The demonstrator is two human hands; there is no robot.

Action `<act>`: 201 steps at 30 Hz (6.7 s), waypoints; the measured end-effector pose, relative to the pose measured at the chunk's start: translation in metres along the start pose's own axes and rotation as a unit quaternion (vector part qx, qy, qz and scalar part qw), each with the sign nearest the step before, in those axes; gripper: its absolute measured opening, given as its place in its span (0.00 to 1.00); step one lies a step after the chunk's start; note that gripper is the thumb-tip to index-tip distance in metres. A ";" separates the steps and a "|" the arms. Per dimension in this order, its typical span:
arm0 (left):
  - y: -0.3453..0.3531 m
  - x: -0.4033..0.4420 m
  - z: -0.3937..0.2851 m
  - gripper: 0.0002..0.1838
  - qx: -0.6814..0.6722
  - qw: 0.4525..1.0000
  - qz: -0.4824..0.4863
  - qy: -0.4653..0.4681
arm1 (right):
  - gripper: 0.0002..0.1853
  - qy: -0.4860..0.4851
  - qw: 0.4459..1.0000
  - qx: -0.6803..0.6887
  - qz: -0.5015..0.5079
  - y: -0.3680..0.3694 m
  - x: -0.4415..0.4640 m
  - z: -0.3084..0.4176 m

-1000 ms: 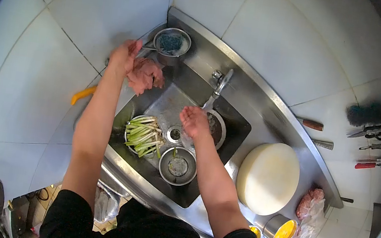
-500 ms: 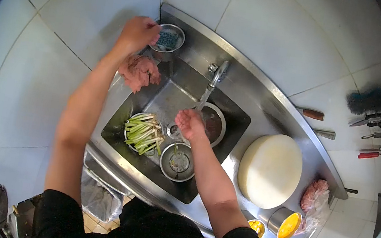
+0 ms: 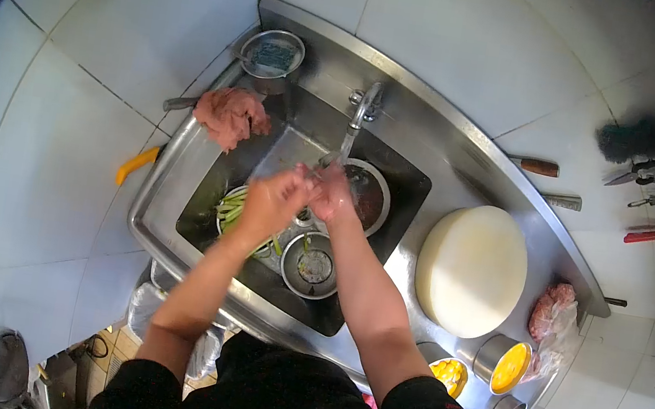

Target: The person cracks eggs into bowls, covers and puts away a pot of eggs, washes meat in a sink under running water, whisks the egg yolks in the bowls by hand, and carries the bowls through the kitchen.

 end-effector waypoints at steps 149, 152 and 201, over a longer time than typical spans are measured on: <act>-0.107 -0.901 0.016 0.15 -0.083 0.669 -0.162 -0.721 | 0.06 -0.239 0.318 -0.768 -0.502 -0.291 -0.573 -0.076; -0.096 -0.898 0.018 0.13 -0.128 0.662 -0.170 -0.718 | 0.07 -0.321 0.423 -0.750 -0.395 -0.311 -0.571 -0.052; -0.084 -0.890 -0.006 0.13 -0.106 0.703 -0.174 -0.682 | 0.09 -0.317 0.407 -0.721 -0.463 -0.285 -0.582 -0.054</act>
Point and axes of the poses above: each hand's wrist, its own x-axis towards the middle knuckle, its own y-axis out of the palm, z = x × y, the point moved 7 cm from there along x, towards the middle knuckle, and after that the axes turned 11 degrees about y, right-handed, at the moved point
